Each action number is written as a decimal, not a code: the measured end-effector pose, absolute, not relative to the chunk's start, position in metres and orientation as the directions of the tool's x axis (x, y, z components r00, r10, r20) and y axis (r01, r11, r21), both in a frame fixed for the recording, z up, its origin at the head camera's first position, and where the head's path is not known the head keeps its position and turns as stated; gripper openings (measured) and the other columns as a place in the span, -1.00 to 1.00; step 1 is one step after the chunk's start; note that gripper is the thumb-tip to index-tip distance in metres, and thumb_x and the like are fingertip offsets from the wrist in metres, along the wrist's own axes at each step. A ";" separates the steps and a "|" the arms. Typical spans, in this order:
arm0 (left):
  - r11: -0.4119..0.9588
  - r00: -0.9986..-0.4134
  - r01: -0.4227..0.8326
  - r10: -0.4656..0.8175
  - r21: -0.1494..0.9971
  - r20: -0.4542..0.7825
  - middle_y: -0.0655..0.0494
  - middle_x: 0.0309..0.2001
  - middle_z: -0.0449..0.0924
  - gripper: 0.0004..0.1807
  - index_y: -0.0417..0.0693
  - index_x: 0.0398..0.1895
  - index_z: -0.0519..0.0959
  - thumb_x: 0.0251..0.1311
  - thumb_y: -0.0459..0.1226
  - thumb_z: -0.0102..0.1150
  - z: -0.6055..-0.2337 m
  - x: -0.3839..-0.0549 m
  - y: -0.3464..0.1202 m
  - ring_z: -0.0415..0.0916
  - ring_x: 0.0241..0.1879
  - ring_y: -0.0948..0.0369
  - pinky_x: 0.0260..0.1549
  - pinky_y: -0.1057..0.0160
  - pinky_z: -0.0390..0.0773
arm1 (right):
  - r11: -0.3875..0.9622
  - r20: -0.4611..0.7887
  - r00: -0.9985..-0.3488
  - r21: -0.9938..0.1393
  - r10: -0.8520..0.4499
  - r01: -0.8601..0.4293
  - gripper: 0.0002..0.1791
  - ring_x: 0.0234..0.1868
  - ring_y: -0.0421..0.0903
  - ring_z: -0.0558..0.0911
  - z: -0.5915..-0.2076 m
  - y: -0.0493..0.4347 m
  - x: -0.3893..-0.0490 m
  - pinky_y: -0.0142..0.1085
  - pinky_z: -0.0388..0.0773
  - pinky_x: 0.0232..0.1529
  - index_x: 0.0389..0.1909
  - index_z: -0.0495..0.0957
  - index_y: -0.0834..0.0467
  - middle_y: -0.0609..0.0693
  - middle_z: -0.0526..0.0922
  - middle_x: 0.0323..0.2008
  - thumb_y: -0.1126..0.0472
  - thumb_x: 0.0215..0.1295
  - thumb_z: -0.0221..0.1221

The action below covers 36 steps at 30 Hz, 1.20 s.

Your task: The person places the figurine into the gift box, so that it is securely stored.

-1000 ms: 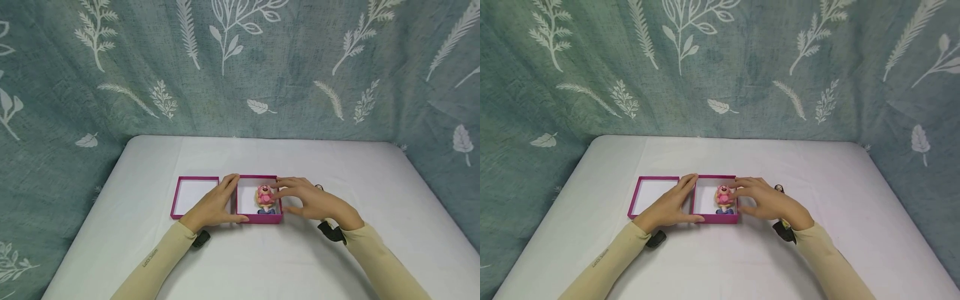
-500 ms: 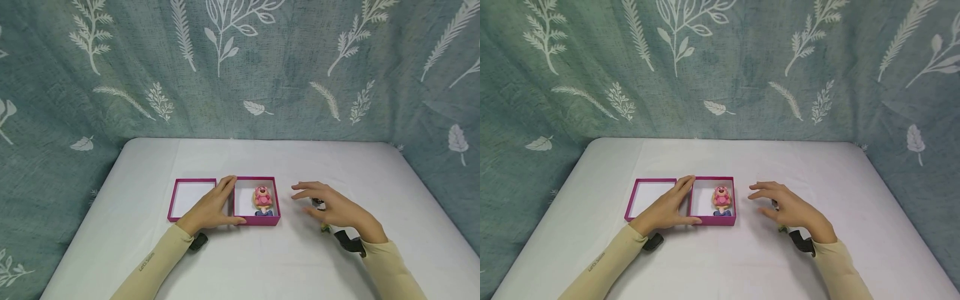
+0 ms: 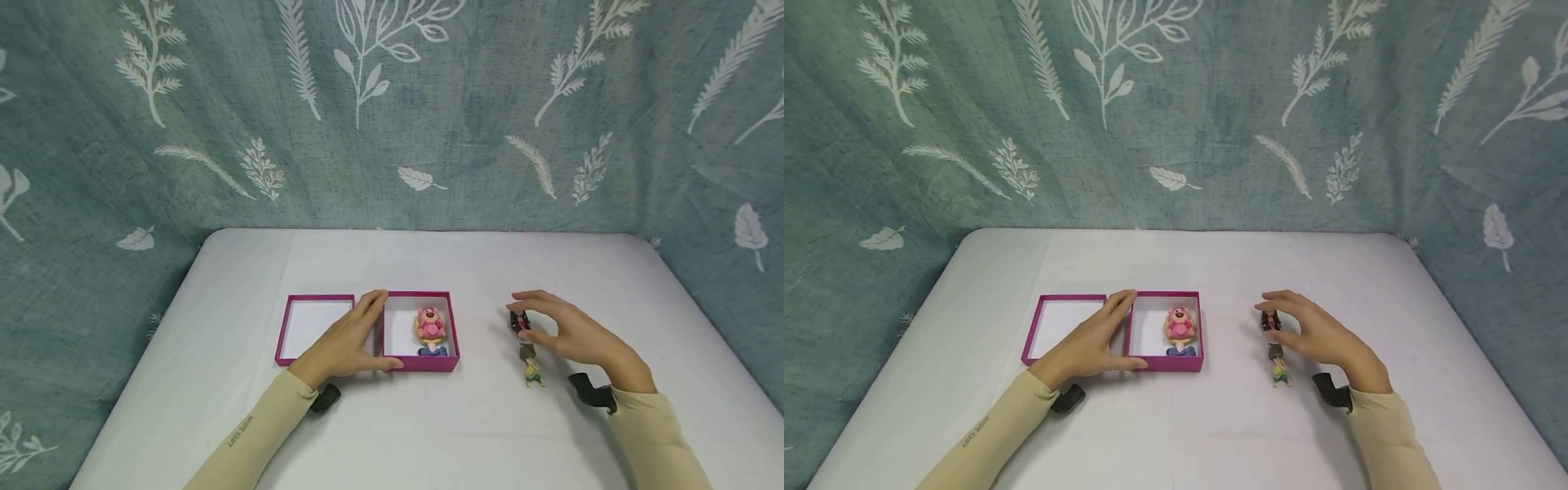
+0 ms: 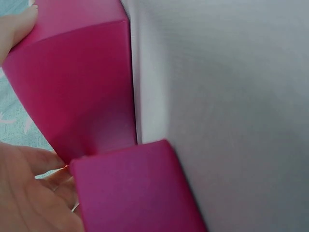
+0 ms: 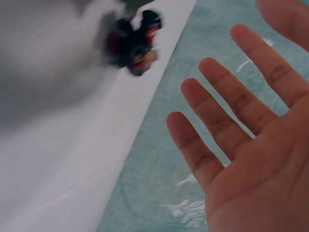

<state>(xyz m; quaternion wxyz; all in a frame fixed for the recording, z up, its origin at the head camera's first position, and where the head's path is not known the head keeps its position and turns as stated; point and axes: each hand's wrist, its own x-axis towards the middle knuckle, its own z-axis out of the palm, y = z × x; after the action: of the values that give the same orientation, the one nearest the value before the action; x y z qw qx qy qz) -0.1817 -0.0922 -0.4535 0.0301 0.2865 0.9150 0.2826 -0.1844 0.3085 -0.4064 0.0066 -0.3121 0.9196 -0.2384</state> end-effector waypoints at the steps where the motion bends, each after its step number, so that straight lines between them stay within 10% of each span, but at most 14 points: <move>1: 0.676 -0.833 0.508 0.542 0.533 0.107 0.12 0.53 -0.05 0.31 -0.01 0.58 -0.11 -0.11 0.37 0.32 -0.454 -0.182 -0.092 0.16 0.45 0.10 0.34 0.03 0.34 | 0.695 0.134 -0.808 -0.443 -0.574 -0.567 -0.52 0.28 0.10 0.42 -0.408 0.311 -0.185 -0.31 0.37 0.16 0.22 0.51 0.11 0.11 0.44 0.29 0.18 0.29 0.29; 10: 0.682 -0.835 0.512 0.537 0.522 0.117 0.13 0.53 -0.04 0.31 -0.01 0.58 -0.10 -0.11 0.38 0.31 -0.454 -0.182 -0.093 0.17 0.44 0.11 0.33 0.04 0.36 | 0.693 0.113 -0.811 -0.461 -0.574 -0.554 -0.46 0.28 0.19 0.40 -0.422 0.323 -0.195 0.00 0.39 0.13 0.25 0.47 0.20 0.22 0.42 0.28 0.17 0.27 0.30; 36: 0.672 -0.832 0.513 0.541 0.534 0.119 0.13 0.53 -0.03 0.31 -0.03 0.58 -0.09 -0.11 0.38 0.31 -0.453 -0.182 -0.093 0.18 0.44 0.10 0.33 0.05 0.36 | 0.713 0.134 -0.831 -0.452 -0.539 -0.536 -0.40 0.12 0.14 0.54 -0.446 0.323 -0.204 0.10 0.49 0.06 0.28 0.43 0.27 0.14 0.50 0.13 0.22 0.23 0.33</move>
<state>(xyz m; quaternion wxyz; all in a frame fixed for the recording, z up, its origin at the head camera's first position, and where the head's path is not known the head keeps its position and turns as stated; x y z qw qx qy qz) -0.1818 -0.0926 -0.4532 0.0248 0.2884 0.9140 0.2845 -0.2043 0.3235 -0.4462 0.0036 -0.2904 0.9256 -0.2429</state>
